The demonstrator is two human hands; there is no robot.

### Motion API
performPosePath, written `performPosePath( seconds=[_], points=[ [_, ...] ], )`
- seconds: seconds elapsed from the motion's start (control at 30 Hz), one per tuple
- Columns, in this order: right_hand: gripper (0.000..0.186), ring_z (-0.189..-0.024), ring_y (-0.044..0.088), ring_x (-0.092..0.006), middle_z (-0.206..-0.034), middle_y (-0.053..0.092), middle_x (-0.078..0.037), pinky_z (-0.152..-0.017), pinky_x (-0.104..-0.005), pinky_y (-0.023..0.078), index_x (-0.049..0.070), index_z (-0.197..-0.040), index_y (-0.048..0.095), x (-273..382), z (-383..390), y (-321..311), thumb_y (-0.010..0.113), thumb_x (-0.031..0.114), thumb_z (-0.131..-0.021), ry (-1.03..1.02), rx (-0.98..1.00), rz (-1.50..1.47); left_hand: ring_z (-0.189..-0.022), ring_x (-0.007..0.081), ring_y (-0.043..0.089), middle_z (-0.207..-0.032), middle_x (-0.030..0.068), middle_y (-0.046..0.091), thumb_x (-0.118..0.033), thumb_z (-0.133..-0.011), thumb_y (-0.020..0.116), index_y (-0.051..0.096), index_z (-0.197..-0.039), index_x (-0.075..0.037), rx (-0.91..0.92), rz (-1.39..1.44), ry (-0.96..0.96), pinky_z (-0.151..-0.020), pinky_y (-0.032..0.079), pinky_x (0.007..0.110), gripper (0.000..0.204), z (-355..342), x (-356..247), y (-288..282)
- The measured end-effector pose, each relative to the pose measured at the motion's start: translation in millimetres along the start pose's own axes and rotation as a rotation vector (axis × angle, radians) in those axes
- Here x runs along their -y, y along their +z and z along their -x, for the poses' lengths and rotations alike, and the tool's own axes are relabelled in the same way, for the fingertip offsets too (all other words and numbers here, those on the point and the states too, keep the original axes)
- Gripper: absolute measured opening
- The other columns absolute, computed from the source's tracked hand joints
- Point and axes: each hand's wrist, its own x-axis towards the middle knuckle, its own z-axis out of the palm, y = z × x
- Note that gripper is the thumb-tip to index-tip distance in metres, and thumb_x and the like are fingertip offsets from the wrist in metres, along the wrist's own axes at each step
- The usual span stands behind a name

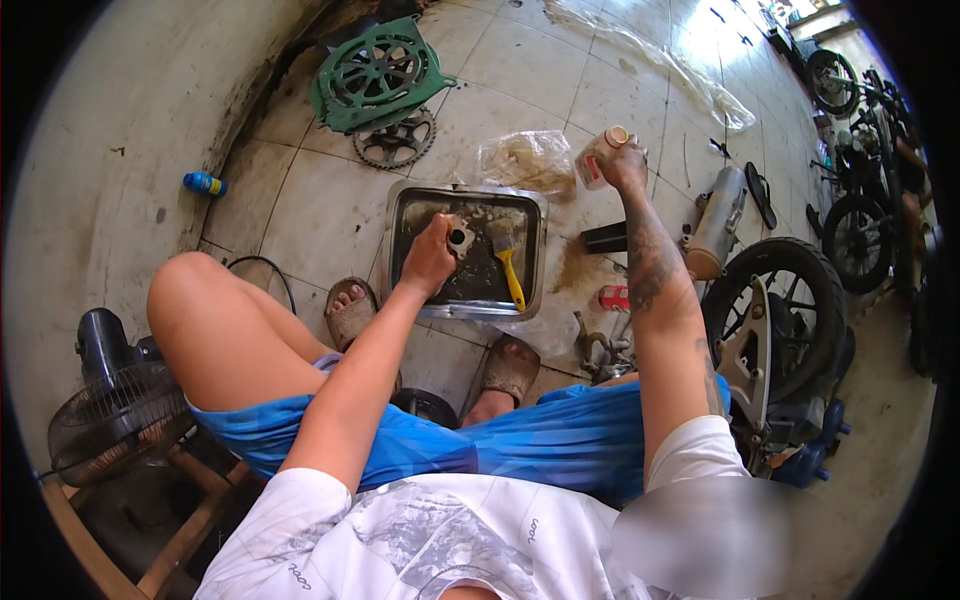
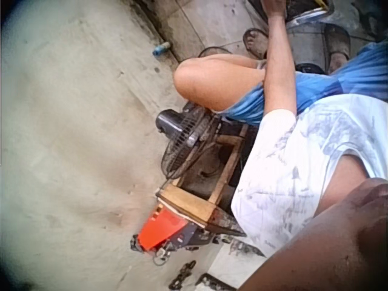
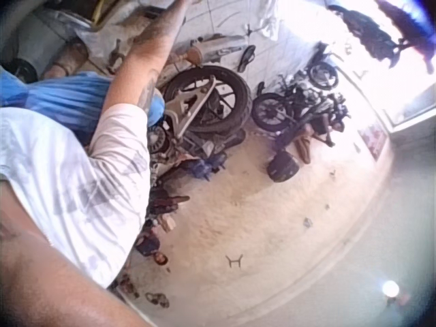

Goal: Cleaning a motorcycle carburetor using a brush and cleaning spray inside a metal tray.

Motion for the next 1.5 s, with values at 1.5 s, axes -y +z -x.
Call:
performPosePath(
  seconds=[1.5],
  points=[
    [0.027,-0.094,0.057,-0.0169,-0.113,0.056,-0.011,-0.086,-0.0308,0.046,-0.002,-0.118,0.055,323,414,-263,0.058,0.004,-0.092,-1.739,0.334,-0.707,-0.085,0.0340,0.068,-0.091,0.0161,0.069,-0.015,-0.075,0.068,0.065,-0.089,-0.006,-0.117,-0.081,-0.413,-0.072,0.056,0.045,0.017,-6,-42,-8]
  ],
)
